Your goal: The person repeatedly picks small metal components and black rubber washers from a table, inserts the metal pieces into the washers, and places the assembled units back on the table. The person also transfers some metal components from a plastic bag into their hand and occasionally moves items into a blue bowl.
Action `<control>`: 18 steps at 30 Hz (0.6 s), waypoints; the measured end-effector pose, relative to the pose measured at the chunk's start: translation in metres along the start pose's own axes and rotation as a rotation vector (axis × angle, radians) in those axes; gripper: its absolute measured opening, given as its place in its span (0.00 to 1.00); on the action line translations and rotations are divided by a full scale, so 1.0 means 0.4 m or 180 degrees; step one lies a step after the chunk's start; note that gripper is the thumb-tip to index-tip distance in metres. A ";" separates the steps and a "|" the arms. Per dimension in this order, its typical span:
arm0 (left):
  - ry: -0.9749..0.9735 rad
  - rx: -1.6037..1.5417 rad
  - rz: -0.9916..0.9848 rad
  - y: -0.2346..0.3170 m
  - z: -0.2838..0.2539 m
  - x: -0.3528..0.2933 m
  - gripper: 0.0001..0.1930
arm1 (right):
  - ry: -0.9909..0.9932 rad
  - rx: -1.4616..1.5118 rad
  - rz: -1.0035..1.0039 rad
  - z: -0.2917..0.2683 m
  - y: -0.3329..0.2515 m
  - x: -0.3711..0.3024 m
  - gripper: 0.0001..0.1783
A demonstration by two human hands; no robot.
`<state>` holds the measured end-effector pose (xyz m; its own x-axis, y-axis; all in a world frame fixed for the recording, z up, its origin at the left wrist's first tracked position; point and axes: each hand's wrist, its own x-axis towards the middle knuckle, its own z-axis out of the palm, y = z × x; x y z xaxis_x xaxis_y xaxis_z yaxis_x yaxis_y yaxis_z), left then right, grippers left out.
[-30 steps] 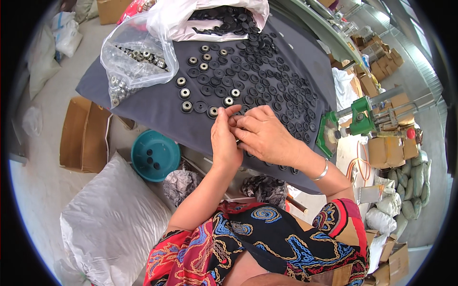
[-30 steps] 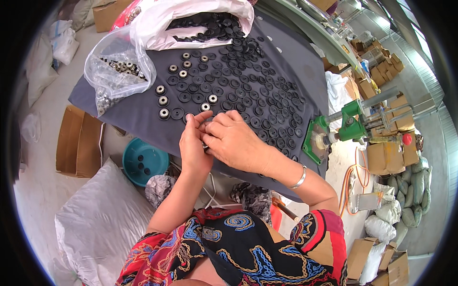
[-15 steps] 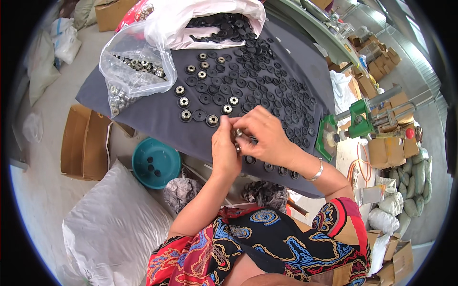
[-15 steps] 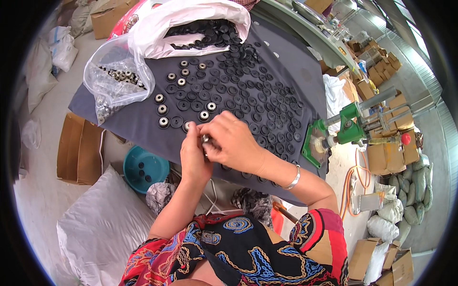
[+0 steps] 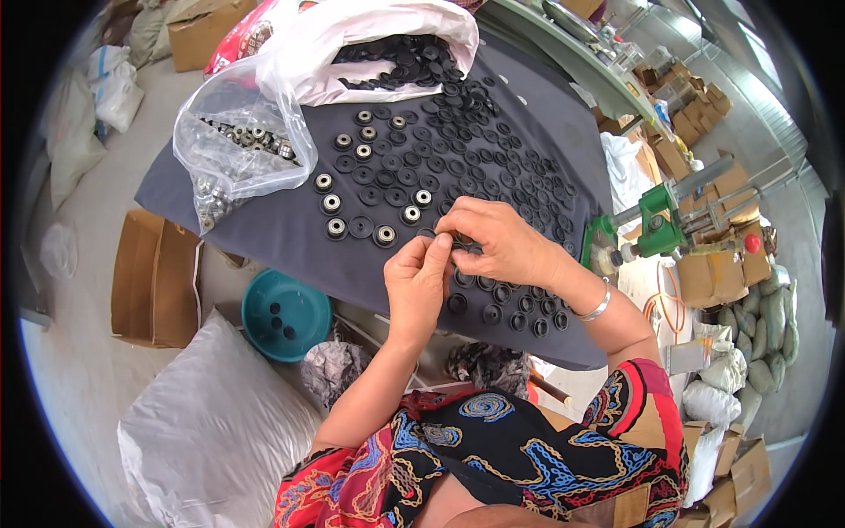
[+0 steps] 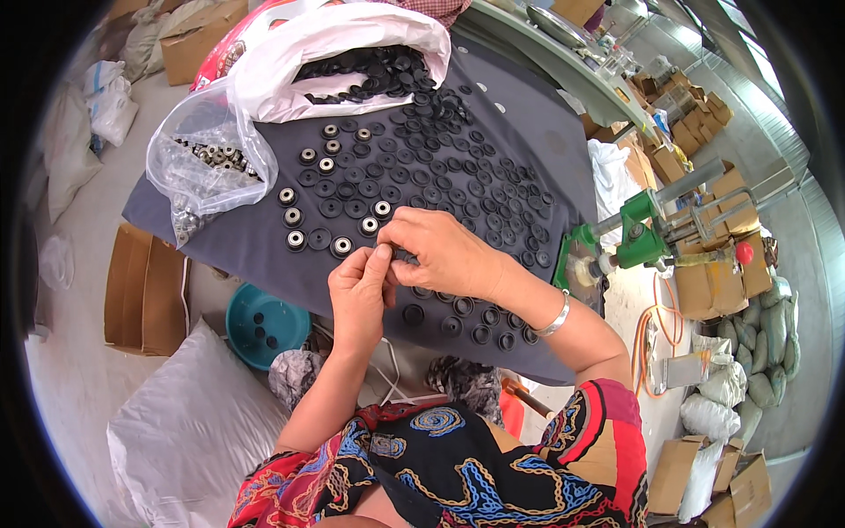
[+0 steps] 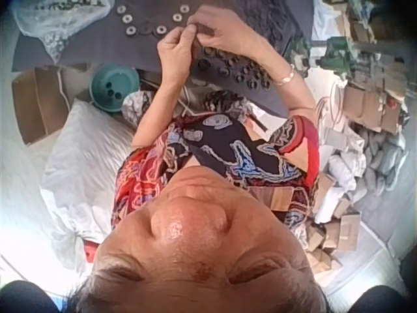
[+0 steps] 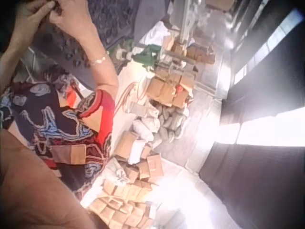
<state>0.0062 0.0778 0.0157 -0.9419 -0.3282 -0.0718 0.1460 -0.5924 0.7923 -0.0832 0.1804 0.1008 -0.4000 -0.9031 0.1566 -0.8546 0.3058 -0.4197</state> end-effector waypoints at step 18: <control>-0.0146 -0.0646 -0.0576 0.025 -0.019 0.002 0.16 | 0.0664 -0.0348 0.0897 0.090 0.354 0.329 0.14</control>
<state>0.0090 0.0661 0.0188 -0.9702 -0.1725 -0.1700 0.0272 -0.7752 0.6311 -0.2450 0.0942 0.0296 -0.6740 -0.7013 0.2323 -0.7272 0.5743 -0.3760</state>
